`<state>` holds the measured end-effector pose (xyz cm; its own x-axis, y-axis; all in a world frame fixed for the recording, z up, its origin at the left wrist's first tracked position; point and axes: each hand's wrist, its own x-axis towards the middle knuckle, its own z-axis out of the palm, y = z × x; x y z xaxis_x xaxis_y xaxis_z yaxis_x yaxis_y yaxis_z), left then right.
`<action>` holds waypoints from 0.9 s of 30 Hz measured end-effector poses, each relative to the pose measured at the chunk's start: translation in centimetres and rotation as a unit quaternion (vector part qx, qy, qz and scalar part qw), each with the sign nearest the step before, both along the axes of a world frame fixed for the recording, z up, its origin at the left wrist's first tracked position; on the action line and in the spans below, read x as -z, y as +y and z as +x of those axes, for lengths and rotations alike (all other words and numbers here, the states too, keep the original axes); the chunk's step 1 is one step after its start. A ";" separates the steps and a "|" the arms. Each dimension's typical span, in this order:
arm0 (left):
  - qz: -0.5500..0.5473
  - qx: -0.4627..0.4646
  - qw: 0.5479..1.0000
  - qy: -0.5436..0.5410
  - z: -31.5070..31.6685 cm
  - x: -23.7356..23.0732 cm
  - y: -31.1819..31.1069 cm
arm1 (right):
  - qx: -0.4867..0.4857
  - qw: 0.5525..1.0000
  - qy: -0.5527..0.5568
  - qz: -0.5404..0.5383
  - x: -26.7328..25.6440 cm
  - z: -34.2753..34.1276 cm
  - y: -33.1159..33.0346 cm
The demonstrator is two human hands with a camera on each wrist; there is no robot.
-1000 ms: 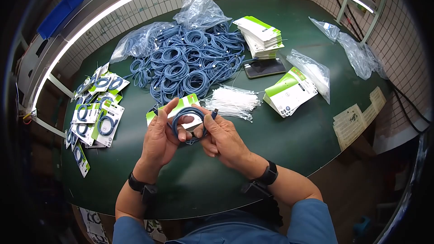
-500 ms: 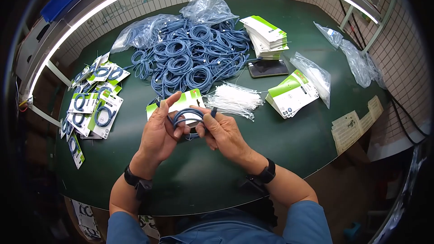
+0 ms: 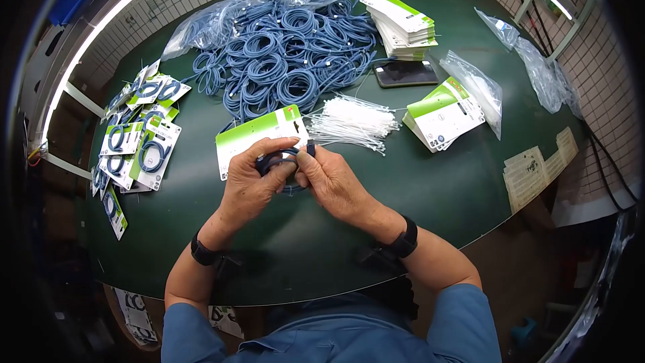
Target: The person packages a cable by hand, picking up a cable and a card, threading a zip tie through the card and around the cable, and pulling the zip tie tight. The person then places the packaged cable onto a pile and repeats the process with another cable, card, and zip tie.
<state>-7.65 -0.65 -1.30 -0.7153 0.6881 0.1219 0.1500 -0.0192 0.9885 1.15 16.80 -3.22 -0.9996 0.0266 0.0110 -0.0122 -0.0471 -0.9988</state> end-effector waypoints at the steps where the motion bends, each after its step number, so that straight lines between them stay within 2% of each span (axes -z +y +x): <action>1: -0.003 0.002 1.000 -0.005 -0.1 0.2 0.0 | -0.003 1.000 0.004 0.007 0.0 0.1 0.0; 4: 0.008 -0.012 0.997 0.077 -0.6 0.7 0.1 | 0.000 0.999 0.036 0.038 -0.8 0.2 -0.3; 10: 0.006 -0.021 1.000 0.022 -0.7 1.1 0.1 | 0.034 0.994 0.066 0.076 0.3 0.2 -1.1; 13: 0.007 -0.021 1.000 -0.012 -0.4 1.1 0.1 | 0.050 0.981 0.085 0.164 0.2 0.1 -0.6; 17: 0.007 0.012 0.998 -0.067 -1.0 0.2 -0.2 | 0.004 0.993 0.049 0.104 0.1 -0.2 0.2; 18: 0.037 0.043 0.988 -0.146 -1.5 0.2 -0.6 | 0.004 0.993 0.051 0.105 -0.2 -0.3 0.7; 20: 0.093 0.104 0.944 -0.300 -2.2 -0.3 -0.9 | -0.091 0.993 -0.044 0.068 -1.1 -0.4 1.6; 21: 0.093 0.104 0.944 -0.299 -2.2 -0.4 -0.9 | -0.139 0.985 -0.092 0.049 -1.4 -0.4 1.9; 22: 0.031 0.103 0.967 -0.230 -2.0 -0.7 -0.8 | -0.139 0.985 -0.093 0.049 -1.6 -0.5 2.0; 24: -0.095 0.100 0.986 -0.089 -1.6 -1.4 -0.5 | -0.163 0.980 -0.070 0.088 -1.7 -0.5 2.1; 27: -0.115 0.143 0.974 -0.130 -1.7 -1.8 -0.9 | -0.208 0.968 -0.064 0.125 -2.6 -0.2 2.3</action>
